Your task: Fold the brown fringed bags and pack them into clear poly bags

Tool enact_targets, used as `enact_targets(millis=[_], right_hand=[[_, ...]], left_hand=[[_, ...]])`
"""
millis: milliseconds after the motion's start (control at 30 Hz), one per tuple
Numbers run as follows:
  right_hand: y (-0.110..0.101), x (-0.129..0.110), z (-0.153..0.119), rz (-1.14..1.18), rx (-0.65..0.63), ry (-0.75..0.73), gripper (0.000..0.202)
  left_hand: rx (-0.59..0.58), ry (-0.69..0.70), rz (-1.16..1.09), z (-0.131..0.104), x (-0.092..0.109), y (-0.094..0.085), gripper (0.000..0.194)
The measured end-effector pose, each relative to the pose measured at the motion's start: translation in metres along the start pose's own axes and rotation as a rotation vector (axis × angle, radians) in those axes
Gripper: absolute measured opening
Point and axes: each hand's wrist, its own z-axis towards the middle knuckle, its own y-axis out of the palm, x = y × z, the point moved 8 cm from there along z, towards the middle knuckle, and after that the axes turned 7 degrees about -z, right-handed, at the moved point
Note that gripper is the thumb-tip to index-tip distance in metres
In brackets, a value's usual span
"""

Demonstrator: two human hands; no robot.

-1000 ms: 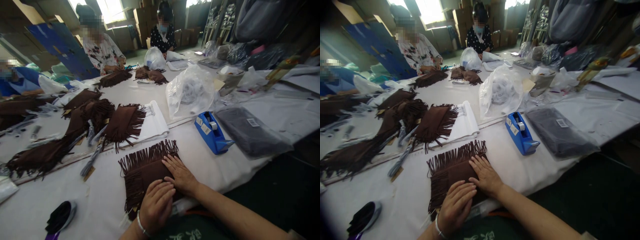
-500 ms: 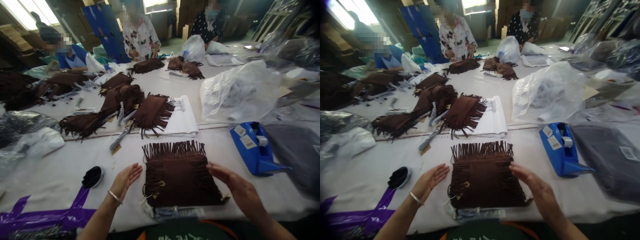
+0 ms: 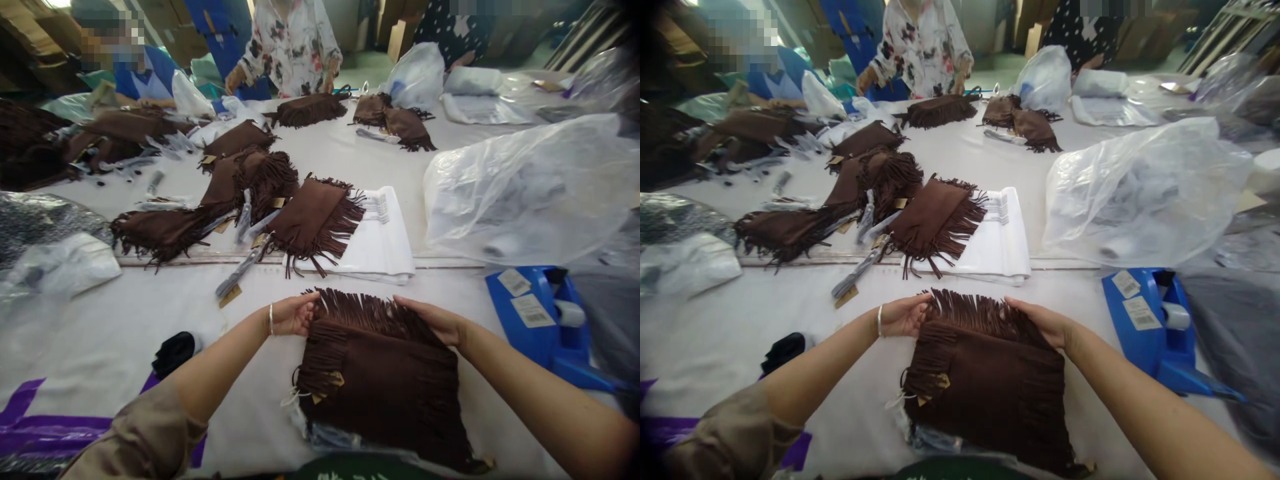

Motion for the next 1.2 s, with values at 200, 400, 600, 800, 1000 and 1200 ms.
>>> enact_targets(millis=[200,400,600,800,1000,1200], right_hand=[[0.019,-0.002,0.005,-0.032,-0.117,-0.036,0.040],[0.038,-0.021,-0.035,-0.730,0.097,-0.403,0.042],[0.092,0.040,-0.057,-1.662,0.057,-0.764,0.053],[0.088,0.093,-0.094,-1.640,0.141,-1.054,0.043],[-0.029,0.067,-0.143,-0.517,0.988,-1.245,0.036],[-0.029,0.047,-0.085,-0.452,0.932,-1.076,0.040]], left_hand=[[-0.138,-0.097,0.122,0.059,0.012,0.036,0.044],[-0.224,0.049,0.523,0.051,0.011,0.083,0.054],[-0.224,0.641,1.370,-0.015,-0.024,0.122,0.052],[-0.198,0.782,1.562,-0.051,-0.082,0.122,0.047],[0.257,1.116,1.181,-0.060,-0.019,0.085,0.026],[0.408,1.027,1.178,-0.031,-0.004,0.048,0.030]])
